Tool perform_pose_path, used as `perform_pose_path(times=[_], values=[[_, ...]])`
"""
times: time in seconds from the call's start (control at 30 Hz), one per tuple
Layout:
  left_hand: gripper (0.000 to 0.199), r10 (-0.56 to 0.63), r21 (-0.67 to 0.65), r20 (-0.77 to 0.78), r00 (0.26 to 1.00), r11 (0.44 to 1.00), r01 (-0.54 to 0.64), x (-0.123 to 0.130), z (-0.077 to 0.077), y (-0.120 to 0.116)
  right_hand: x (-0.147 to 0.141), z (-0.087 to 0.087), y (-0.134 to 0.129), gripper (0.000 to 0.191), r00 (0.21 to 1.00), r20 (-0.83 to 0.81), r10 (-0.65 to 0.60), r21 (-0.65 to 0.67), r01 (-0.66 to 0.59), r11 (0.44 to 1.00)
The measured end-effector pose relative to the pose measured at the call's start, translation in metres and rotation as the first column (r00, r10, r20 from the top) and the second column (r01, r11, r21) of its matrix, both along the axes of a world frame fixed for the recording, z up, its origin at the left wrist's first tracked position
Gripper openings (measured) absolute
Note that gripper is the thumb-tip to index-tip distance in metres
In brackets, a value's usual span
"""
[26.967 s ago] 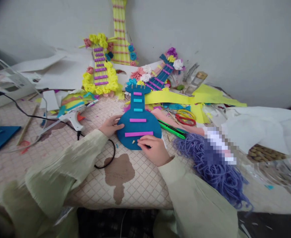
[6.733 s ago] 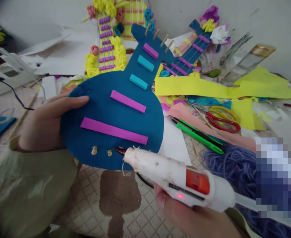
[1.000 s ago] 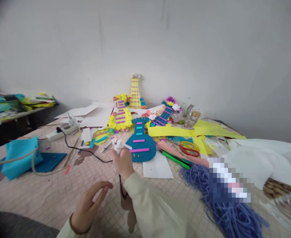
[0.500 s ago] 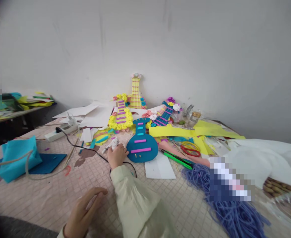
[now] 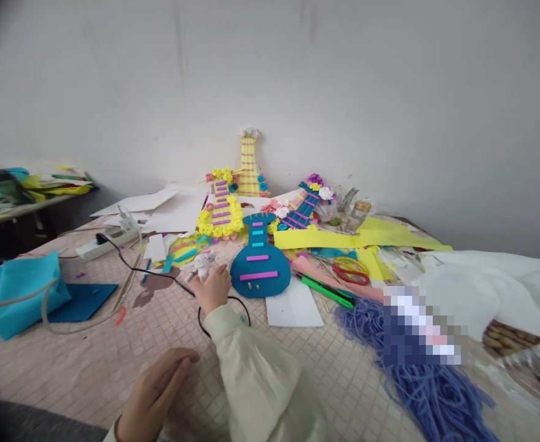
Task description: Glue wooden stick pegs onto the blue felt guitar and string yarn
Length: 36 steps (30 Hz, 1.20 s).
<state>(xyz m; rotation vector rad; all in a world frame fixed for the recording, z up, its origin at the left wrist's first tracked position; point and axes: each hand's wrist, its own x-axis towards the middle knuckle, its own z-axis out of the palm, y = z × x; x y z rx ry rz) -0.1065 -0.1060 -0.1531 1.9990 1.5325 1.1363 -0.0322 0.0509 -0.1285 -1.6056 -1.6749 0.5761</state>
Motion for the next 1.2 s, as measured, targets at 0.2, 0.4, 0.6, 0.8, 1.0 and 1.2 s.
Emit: perform_pose_path(times=[0.2,0.4,0.6,0.8,1.0,1.2], values=[[0.021,0.039,0.075,-0.051,0.998,0.997,-0.036,-0.007,0.002,0.010,0.038,0.011,-0.038,0.045,0.988,-0.106,0.116,0.152,-0.099,0.983],[0.023,0.051,0.104,-0.086,0.995,0.994,-0.042,-0.012,0.005,0.024,0.119,0.030,-0.090,0.024,0.944,-0.254,0.211,0.259,-0.144,0.955],[0.024,0.007,0.146,-0.137,0.991,0.989,0.014,-0.008,0.012,0.036,0.211,0.028,-0.103,0.039,0.956,-0.267,0.118,0.216,-0.060,0.975],[0.025,-0.130,0.096,-0.201,0.971,0.984,0.151,0.018,0.051,0.059,0.280,0.015,-0.081,0.019,0.991,0.006,-0.132,0.221,0.127,0.967],[0.025,-0.261,0.107,-0.250,0.932,0.950,0.295,0.053,0.091,0.084,0.309,0.009,-0.031,0.020,0.930,0.352,-0.109,0.105,0.077,0.992],[0.025,-0.409,-0.004,-0.207,0.889,0.909,0.417,0.086,0.097,0.079,0.315,-0.007,0.002,0.026,0.849,0.526,-0.051,-0.018,0.071,0.997]])
